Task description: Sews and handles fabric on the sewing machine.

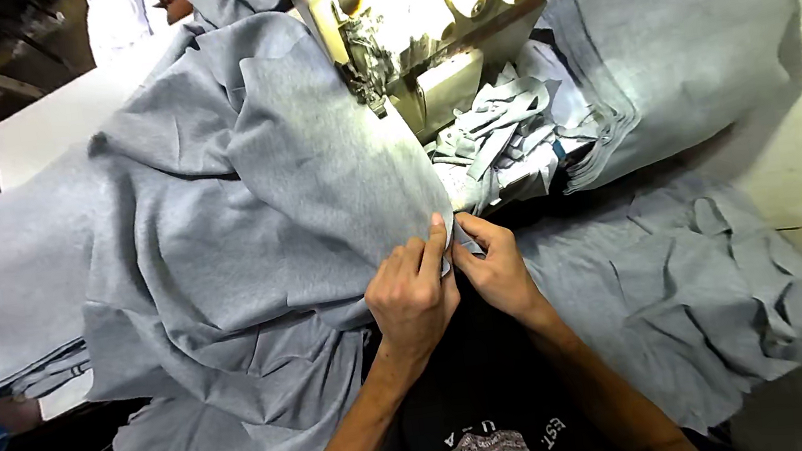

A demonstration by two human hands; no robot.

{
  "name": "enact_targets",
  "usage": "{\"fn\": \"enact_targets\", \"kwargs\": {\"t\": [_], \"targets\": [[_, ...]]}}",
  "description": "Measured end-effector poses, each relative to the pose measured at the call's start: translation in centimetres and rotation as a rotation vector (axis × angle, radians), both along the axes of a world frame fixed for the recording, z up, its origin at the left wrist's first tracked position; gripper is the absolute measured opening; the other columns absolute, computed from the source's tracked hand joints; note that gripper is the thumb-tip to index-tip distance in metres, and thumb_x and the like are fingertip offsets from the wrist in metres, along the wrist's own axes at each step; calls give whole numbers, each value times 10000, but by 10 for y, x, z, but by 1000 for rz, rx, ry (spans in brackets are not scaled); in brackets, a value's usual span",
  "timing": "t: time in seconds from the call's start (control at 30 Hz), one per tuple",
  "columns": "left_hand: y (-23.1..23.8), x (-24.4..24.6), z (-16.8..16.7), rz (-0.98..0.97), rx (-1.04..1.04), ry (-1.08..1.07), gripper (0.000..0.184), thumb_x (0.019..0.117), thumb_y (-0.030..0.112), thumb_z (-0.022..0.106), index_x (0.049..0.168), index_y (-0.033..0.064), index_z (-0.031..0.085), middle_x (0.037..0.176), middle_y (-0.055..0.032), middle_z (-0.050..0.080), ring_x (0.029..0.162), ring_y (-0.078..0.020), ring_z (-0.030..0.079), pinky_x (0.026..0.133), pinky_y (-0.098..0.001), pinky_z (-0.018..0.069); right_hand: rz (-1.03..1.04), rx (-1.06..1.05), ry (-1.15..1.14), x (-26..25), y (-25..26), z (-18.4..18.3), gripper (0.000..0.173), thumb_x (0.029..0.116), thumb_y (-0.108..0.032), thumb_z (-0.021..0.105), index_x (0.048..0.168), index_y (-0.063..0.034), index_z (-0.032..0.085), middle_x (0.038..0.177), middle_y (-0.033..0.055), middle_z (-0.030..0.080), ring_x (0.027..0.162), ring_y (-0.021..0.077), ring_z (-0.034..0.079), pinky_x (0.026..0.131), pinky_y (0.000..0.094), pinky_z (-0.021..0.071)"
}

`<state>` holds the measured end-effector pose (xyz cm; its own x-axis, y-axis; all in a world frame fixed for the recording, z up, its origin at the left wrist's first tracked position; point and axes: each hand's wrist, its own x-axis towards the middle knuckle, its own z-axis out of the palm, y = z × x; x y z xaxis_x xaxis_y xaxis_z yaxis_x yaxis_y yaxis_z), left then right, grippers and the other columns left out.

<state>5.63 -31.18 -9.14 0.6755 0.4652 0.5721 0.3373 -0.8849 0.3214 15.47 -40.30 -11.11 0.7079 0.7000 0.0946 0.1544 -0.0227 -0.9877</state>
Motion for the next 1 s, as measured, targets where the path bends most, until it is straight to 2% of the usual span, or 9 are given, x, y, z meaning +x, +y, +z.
{"fn": "enact_targets", "kwargs": {"t": [0.2, 0.33, 0.4, 0.47, 0.57, 0.87, 1.0], "targets": [[6, 7, 4, 25, -28, 0, 255, 933, 188, 686, 1147, 96, 789, 704, -37, 622, 614, -173, 598, 529, -299, 464, -18, -15, -3, 3, 6, 6, 113, 966, -92, 619, 1020, -42, 706, 807, -36, 665, 726, -31, 614, 670, 135, 515], [5, -4, 3, -37, -181, 20, 372, 884, 98, 683, 1247, 16, 700, 853, -86, 659, 768, -219, 626, 693, -334, 531, -12, 7, 52, 1, 7, 4, 129, 968, -85, 638, 1071, -32, 693, 828, -17, 688, 745, -7, 647, 681, 160, 548], [0, -14, 1, -71, -231, 23, 387, 834, 53, 686, 1215, -16, 687, 963, -127, 681, 883, -238, 645, 794, -333, 548, -20, 6, 78, -1, 6, 2, 149, 963, -73, 629, 1091, -27, 690, 848, -8, 690, 758, 2, 650, 691, 166, 551], [-7, -21, -4, -97, -239, 9, 309, 857, 28, 667, 1159, -17, 717, 1010, -153, 680, 928, -231, 655, 825, -294, 558, -23, -2, 96, -3, 3, 0, 176, 966, -73, 620, 1117, -14, 690, 886, 1, 706, 785, 3, 663, 713, 164, 561], [-14, -24, -10, -99, -200, -16, 208, 929, 36, 651, 1106, -3, 752, 977, -149, 677, 921, -219, 652, 838, -262, 548, -42, 2, 93, -8, 1, -4, 119, 979, -74, 613, 1040, -4, 688, 810, -16, 681, 702, -18, 627, 648, 143, 531], [-10, -9, 4, -70, -155, -15, 201, 937, 62, 657, 1095, 1, 765, 994, -144, 700, 935, -227, 664, 834, -272, 552, -63, 20, -18, -10, 5, -2, 162, 1009, -82, 569, 919, -24, 690, 718, -54, 617, 636, -60, 552, 598, 112, 468], [-9, 3, 15, -32, -157, 1, 211, 924, 73, 662, 1097, 3, 762, 1011, -141, 696, 949, -239, 663, 817, -280, 553, -69, 29, -42, -7, 10, 2, 167, 1007, -61, 564, 971, -1, 715, 735, -30, 635, 651, -40, 564, 608, 123, 476]]}}
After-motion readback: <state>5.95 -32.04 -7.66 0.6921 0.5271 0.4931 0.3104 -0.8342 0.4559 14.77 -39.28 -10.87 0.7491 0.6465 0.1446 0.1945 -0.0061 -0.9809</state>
